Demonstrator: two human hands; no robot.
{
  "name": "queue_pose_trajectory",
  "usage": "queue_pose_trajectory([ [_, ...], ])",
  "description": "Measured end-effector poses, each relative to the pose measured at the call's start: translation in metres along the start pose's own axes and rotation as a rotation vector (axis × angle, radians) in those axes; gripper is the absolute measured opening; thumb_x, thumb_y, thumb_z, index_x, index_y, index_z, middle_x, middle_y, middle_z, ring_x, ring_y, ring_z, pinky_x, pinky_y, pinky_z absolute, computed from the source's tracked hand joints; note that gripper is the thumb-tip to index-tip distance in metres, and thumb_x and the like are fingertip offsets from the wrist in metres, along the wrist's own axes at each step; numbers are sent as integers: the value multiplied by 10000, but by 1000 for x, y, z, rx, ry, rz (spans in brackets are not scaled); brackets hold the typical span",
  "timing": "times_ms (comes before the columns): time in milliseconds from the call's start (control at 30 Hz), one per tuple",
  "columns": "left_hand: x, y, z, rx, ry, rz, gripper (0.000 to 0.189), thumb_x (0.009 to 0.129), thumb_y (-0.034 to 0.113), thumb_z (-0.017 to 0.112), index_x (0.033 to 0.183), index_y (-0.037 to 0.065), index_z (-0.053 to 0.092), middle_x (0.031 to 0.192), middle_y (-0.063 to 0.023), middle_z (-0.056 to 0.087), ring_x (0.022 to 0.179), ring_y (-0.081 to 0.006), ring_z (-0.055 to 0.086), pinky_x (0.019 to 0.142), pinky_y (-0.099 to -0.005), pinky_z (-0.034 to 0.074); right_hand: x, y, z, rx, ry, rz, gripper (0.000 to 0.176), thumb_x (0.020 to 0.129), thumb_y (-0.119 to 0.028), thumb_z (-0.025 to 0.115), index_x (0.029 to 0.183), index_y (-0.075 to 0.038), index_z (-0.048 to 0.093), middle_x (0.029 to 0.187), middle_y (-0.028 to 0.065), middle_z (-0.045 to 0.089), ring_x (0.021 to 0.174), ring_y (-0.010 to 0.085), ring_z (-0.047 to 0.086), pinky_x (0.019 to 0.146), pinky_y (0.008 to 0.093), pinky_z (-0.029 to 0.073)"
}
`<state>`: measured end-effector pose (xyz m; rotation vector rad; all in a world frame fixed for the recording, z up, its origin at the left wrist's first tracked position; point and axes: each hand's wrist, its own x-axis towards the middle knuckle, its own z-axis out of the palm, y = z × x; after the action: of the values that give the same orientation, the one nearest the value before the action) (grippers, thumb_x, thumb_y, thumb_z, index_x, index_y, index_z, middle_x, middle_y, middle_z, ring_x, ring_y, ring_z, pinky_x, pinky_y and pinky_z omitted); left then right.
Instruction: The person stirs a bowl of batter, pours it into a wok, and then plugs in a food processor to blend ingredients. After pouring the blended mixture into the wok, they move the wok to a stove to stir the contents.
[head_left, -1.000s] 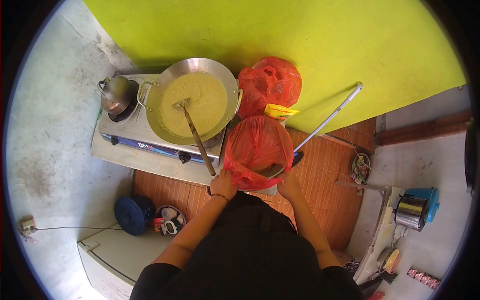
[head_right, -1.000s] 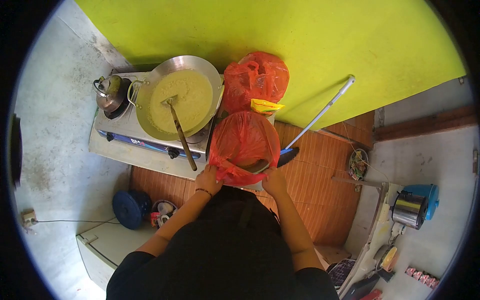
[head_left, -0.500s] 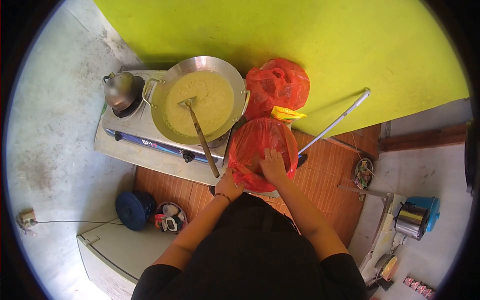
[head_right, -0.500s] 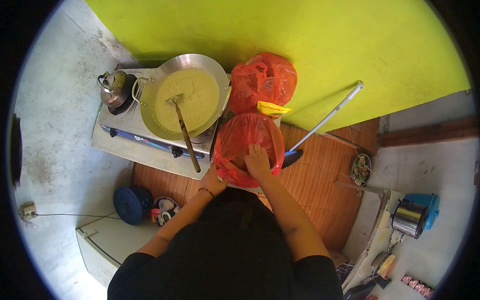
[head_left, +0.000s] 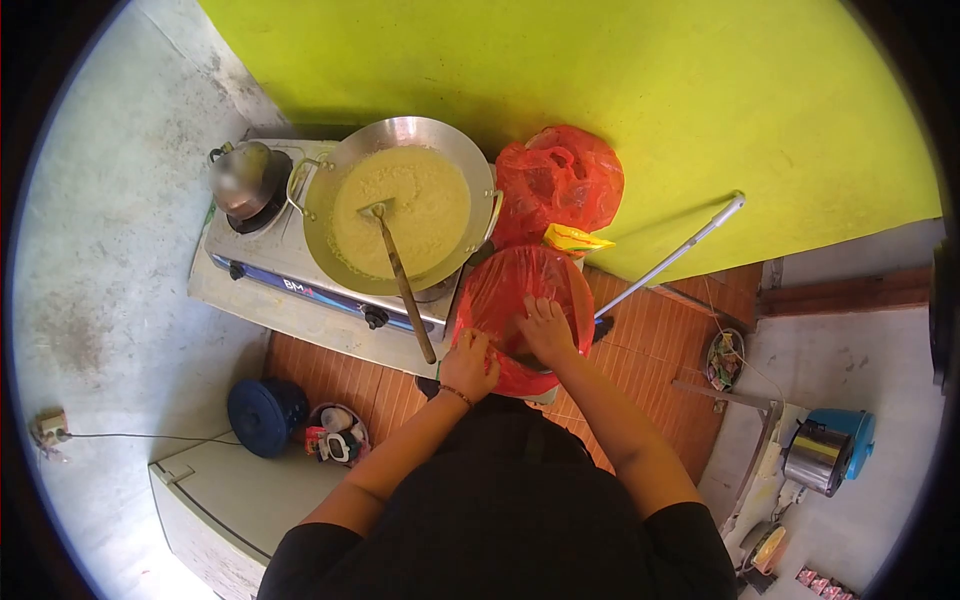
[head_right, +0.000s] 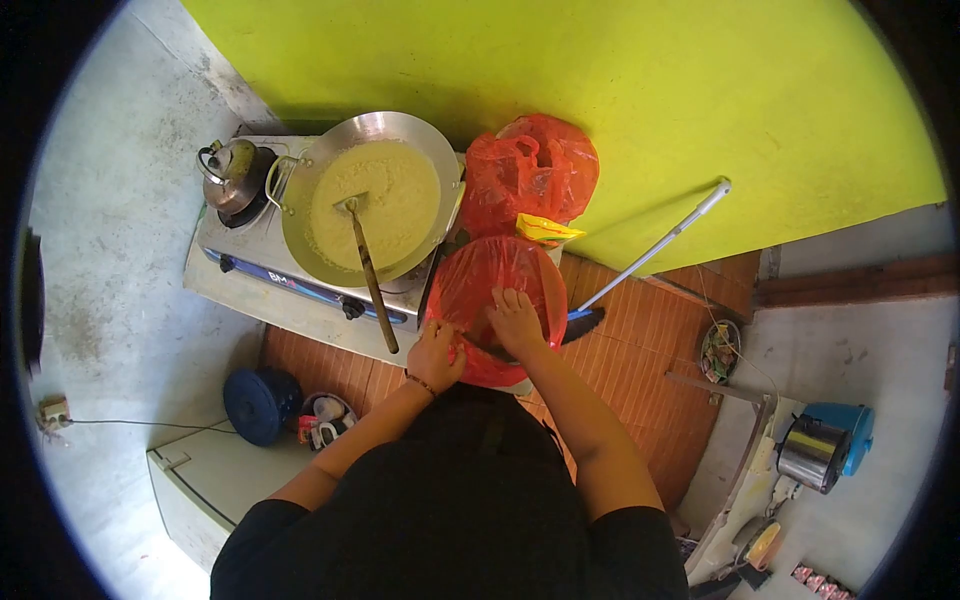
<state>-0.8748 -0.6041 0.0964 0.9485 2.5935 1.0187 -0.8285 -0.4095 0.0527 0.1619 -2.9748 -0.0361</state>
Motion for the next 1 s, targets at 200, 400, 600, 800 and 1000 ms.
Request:
queue_pose_trajectory([
  [200,7,-4,7,84,12,45,216,737,191,642,925,92,605,966,-130,515,866,-329,581,707,-421,501,8,21,-33,64,72,173,145,741,-181,562,825,-155,677,1026,78,530,978,261,475,792,380,399],
  [400,22,0,14,275,12,-24,312,742,271,669,1001,99,646,964,-134,502,866,-319,574,717,-430,491,1,58,-63,123,-89,164,131,729,-170,584,777,-137,701,961,82,530,954,272,478,785,391,401],
  [600,42,2,12,350,-83,-213,626,725,279,711,1314,179,522,1020,-119,470,921,-293,560,735,-388,498,-10,87,-72,-1,-141,347,167,733,-221,618,841,-125,701,953,107,557,977,297,484,808,424,392],
  [800,63,-2,12,362,2,-288,569,749,213,680,1294,175,520,1050,-114,477,896,-304,587,713,-402,519,1,87,-75,24,-265,576,376,756,-337,654,1031,-80,650,1030,138,561,1054,333,482,850,462,390],
  [1000,73,-12,12,295,68,-318,301,782,162,627,1080,136,591,1119,-97,530,885,-320,628,700,-434,533,11,88,-70,152,-185,630,463,725,-311,721,1119,-96,609,1064,143,547,1046,338,506,859,469,415],
])
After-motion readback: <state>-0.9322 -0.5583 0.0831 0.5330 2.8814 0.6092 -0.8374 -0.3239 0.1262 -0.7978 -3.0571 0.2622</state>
